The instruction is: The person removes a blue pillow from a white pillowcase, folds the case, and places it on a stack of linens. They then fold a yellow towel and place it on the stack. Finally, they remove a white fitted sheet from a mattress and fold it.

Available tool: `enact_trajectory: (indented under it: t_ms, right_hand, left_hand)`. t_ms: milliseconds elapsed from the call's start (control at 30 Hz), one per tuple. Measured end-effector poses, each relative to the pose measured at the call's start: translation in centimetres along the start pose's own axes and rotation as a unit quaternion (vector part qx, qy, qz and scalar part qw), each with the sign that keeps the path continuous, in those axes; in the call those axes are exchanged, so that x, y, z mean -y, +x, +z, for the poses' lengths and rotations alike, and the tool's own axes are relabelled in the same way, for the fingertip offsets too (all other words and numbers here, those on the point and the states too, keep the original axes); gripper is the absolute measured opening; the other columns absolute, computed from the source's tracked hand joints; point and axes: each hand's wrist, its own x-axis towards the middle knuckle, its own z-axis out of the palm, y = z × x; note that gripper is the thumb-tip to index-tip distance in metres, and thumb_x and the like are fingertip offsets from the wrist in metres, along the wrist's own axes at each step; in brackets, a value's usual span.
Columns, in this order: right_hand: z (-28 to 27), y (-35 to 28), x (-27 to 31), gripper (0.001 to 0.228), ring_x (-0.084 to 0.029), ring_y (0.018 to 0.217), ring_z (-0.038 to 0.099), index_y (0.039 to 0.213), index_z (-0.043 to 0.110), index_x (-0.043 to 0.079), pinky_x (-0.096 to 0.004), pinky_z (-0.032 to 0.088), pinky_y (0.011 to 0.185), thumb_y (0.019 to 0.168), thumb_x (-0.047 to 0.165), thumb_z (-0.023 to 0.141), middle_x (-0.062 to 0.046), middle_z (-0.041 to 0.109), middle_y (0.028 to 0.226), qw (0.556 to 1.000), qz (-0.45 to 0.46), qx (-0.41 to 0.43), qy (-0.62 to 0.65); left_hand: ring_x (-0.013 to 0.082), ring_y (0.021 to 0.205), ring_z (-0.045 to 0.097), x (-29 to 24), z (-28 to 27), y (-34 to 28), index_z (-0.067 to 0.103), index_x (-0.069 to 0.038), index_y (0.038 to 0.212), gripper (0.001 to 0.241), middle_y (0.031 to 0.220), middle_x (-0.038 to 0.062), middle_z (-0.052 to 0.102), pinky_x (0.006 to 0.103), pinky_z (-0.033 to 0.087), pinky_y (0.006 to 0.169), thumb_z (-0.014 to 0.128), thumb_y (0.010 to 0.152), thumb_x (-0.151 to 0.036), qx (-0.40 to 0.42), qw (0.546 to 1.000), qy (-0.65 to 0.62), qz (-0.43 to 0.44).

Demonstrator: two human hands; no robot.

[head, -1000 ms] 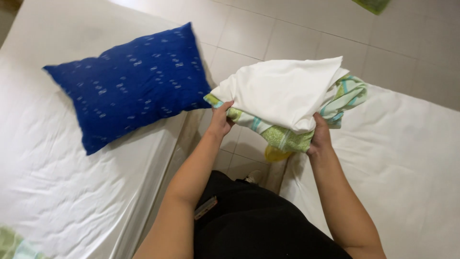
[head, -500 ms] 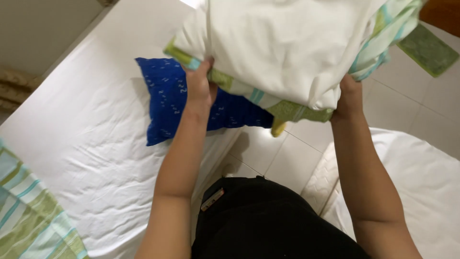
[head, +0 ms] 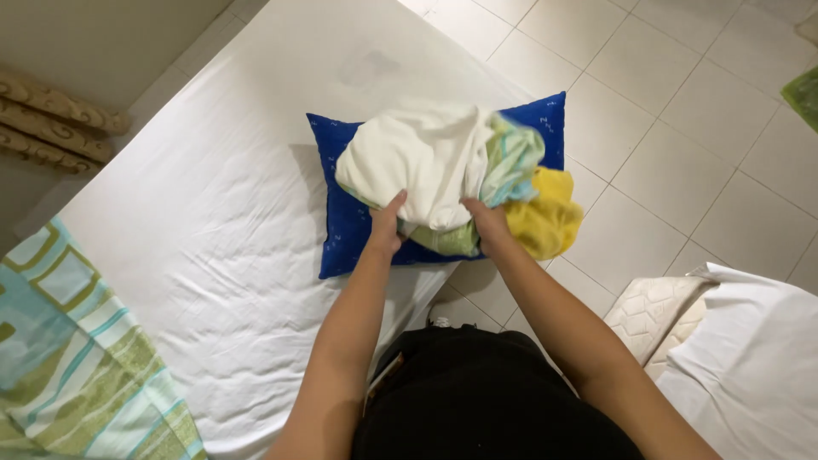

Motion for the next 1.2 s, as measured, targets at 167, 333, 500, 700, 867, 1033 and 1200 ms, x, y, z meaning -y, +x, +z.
enact_trajectory:
  t_ms: [167,333,500,700,867,1033,1200]
  right_hand:
    - [-0.6,-2.3,1.9,0.072,-0.028,0.118,0.064,0.146,0.044,0.0,-0.041,0.054,0.099,0.081,0.014,0.072,-0.014,0.061,0.137,0.999,0.043,-0.004,0.015]
    - [-3.3,-1.7,5.8,0.076,-0.03,0.129,0.057,0.148,0.038,0.004,-0.043,0.05,0.107,0.085,0.023,0.073,-0.015,0.054,0.146,0.992,0.085,0.052,0.08]
    - [-10.2,1.3,6.6,0.085,-0.031,0.14,0.042,0.151,0.043,0.006,-0.048,0.036,0.114,0.076,0.025,0.079,-0.012,0.049,0.151,0.901,-0.043,0.251,-0.352]
    - [-6.5,0.8,7.2,0.068,-0.036,0.132,0.053,0.135,0.059,0.012,-0.046,0.042,0.108,0.076,0.032,0.085,-0.014,0.059,0.14,0.736,-0.283,0.015,-0.615]
    - [-7.7,4.3,5.1,0.057,-0.038,0.131,0.056,0.139,0.055,0.007,-0.045,0.044,0.108,0.088,0.022,0.076,-0.018,0.058,0.142,0.861,-0.296,0.044,-0.411]
    - [-8.4,0.8,5.0,0.043,-0.04,0.109,0.064,0.115,0.068,0.008,-0.044,0.052,0.093,0.075,0.016,0.084,-0.017,0.068,0.118,0.786,-0.211,0.042,-0.58]
    - [-10.5,-4.8,0.8,0.036,-0.041,0.105,0.064,0.109,0.066,0.004,-0.045,0.052,0.09,0.075,-0.008,0.065,-0.018,0.067,0.112,0.804,-0.297,-0.156,-0.491]
  left_hand:
    - [0.0335,0.133,0.054,0.5,0.8,1.0,0.026,-0.013,0.155,0.095,0.148,0.015,0.051,0.0555,0.049,0.108,0.083,0.08,-0.019,0.001,0.996,-0.011,0.088]
    - [0.0329,0.13,0.054,-1.8,3.6,0.9,0.024,-0.014,0.155,0.093,0.147,0.015,0.049,0.058,0.053,0.102,0.079,0.081,-0.023,-0.021,0.999,0.027,0.017]
    - [0.0354,0.128,0.059,-1.8,2.5,2.2,0.033,0.003,0.151,0.081,0.145,0.021,0.055,0.0521,0.052,0.102,0.076,0.09,-0.03,-0.086,0.991,0.101,0.001]
    - [0.0323,0.123,0.061,-0.7,3.3,-1.0,0.043,0.0,0.148,0.077,0.139,0.018,0.06,0.0487,0.051,0.098,0.071,0.089,-0.04,-0.081,0.994,0.072,-0.026]
    - [0.0292,0.119,0.06,1.3,4.5,-2.4,0.047,-0.002,0.146,0.073,0.136,0.013,0.06,0.0465,0.053,0.096,0.07,0.089,-0.042,-0.036,0.992,0.064,-0.099]
    - [0.0295,0.111,0.065,-0.3,4.2,-0.4,0.056,0.005,0.138,0.061,0.13,0.019,0.067,0.0428,0.054,0.089,0.069,0.092,-0.033,-0.035,0.992,0.107,0.051]
    - [0.0216,0.111,0.064,-2.8,1.5,3.3,0.053,0.004,0.139,0.046,0.13,0.014,0.067,0.0329,0.051,0.095,0.062,0.101,-0.02,0.001,0.962,0.168,0.216]
